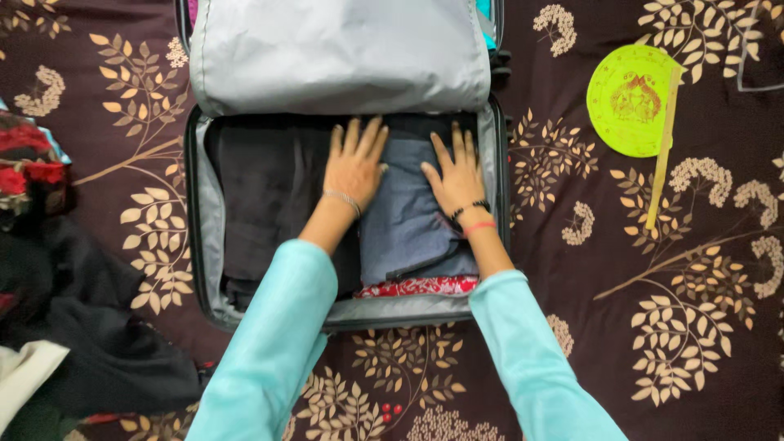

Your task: The person picks up a black garment from a pile on the bed, spreads it out, and folds it before placing it inside an open suitcase. Next, they pick up a blue pair of shorts, spread them out, fold them into a rectangular shape, and place them into the suitcase. Finally, they pick up another black garment, spread it, fold it, and add it to the suitcase.

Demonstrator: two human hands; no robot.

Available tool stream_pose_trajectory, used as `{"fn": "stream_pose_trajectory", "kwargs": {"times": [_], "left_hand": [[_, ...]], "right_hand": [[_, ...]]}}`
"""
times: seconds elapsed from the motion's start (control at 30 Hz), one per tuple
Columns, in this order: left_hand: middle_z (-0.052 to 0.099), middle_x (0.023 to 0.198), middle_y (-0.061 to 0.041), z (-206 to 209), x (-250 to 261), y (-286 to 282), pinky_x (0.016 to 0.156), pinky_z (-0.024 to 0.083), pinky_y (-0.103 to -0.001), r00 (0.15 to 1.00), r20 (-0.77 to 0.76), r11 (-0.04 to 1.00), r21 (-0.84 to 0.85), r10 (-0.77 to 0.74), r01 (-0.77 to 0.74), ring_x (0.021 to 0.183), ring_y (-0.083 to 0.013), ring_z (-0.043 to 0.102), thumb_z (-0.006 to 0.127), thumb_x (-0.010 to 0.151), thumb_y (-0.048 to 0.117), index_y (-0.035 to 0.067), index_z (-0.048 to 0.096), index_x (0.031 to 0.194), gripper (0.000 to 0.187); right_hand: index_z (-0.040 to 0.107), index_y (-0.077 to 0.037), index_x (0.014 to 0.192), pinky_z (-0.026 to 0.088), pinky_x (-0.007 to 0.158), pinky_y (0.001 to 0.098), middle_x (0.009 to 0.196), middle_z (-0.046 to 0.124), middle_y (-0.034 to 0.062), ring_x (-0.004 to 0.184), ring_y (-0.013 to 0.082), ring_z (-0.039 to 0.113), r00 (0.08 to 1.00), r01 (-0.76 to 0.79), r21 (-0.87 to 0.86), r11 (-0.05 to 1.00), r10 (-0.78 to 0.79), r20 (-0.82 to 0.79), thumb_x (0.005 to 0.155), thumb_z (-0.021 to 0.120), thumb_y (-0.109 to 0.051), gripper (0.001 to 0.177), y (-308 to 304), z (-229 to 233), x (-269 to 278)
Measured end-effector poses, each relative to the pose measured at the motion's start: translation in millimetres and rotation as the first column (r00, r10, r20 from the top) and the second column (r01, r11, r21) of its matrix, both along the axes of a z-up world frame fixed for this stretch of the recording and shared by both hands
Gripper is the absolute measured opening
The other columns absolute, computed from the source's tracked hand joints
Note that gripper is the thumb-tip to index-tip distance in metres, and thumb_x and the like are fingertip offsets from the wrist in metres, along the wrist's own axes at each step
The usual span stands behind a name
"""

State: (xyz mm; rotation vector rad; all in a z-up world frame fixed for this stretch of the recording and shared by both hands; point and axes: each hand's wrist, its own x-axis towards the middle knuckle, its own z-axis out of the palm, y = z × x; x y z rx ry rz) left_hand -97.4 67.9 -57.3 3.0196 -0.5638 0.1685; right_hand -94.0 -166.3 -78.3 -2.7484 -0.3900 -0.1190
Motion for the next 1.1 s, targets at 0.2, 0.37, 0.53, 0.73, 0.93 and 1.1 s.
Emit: {"fn": "stream_pose_trajectory", "kwargs": {"times": [0.2, 0.37, 0.53, 0.73, 0.93, 1.1], "left_hand": [[0.026, 0.166, -0.011, 14.6, -157.2, -16.7, 0.123, 0.017, -0.053, 0.966, -0.193, 0.976, -0.168, -0.172, 0.140, 0.154, -0.0332, 0.021, 0.062, 0.091, 0.048, 0.007, 0.035, 0.156, 0.081], [0.013, 0.170, -0.002, -2.1, -176.8, -16.9, 0.123, 0.010, -0.054, 0.917, -0.397, 0.999, -0.038, -0.043, 0.031, 0.156, -0.0216, 0.010, 0.055, 0.093, 0.055, 0.018, 0.020, 0.161, 0.084], [0.013, 0.169, -0.005, -11.8, -175.0, -22.5, 0.123, 0.011, -0.049, 0.906, -0.422, 0.999, -0.051, -0.034, 0.014, 0.155, -0.0228, 0.010, 0.055, 0.094, 0.054, 0.013, 0.025, 0.158, 0.082], [0.051, 0.145, -0.013, -0.3, -263.0, -16.4, 0.112, 0.033, -0.045, 0.957, -0.252, 0.968, -0.235, -0.147, 0.086, 0.138, -0.0300, 0.042, 0.060, 0.096, 0.045, 0.007, 0.054, 0.137, 0.057], [0.063, 0.112, -0.008, 33.9, -291.7, -2.7, 0.100, 0.036, -0.060, 0.985, -0.170, 0.995, -0.093, 0.012, -0.028, 0.112, -0.0274, 0.056, 0.060, 0.092, 0.051, 0.011, 0.063, 0.116, 0.047], [0.066, 0.117, -0.006, 36.9, -290.2, 75.0, 0.109, 0.028, -0.066, 0.937, -0.284, 0.977, 0.123, 0.205, -0.177, 0.115, -0.0262, 0.058, 0.055, 0.100, 0.059, 0.017, 0.069, 0.116, 0.047]], "right_hand": [[0.038, -0.030, 0.157, 0.014, 0.120, 0.0625, 0.169, 0.011, 0.0191, 0.154, 0.0444, 0.012, 0.975, -0.138, -0.224, 0.965, 0.093, -0.202, 0.092, 0.060, -0.059, 0.075, -3.0, 31.8, -144.1], [0.030, -0.035, 0.160, 0.010, 0.120, 0.0639, 0.170, 0.005, 0.0161, 0.155, 0.0427, 0.005, 0.938, -0.126, -0.404, 0.906, -0.024, -0.346, 0.087, 0.060, -0.063, 0.084, -2.7, 29.2, -165.4], [0.025, -0.035, 0.160, 0.010, 0.119, 0.0632, 0.169, -0.001, 0.0176, 0.155, 0.0445, 0.000, 0.910, -0.151, -0.398, 0.905, -0.030, -0.413, 0.088, 0.059, -0.064, 0.084, -7.6, 23.5, -165.6], [0.063, -0.027, 0.140, 0.028, 0.110, 0.0625, 0.157, 0.045, 0.0155, 0.133, 0.0403, 0.048, 0.968, -0.172, -0.182, 0.968, 0.132, -0.214, 0.098, 0.057, -0.046, 0.046, -13.4, 23.2, -242.0], [0.069, -0.013, 0.091, 0.042, 0.094, 0.0464, 0.095, 0.065, 0.0066, 0.100, 0.0289, 0.061, 0.991, -0.112, -0.099, 0.989, 0.118, 0.057, 0.085, 0.069, -0.035, 0.023, -8.3, 29.7, -265.7], [0.072, -0.015, 0.111, 0.040, 0.103, 0.0473, 0.110, 0.065, 0.0079, 0.111, 0.0283, 0.060, 0.982, -0.186, -0.116, 0.976, 0.188, 0.010, 0.084, 0.073, -0.028, 0.030, -21.4, 25.5, -270.5]]}}
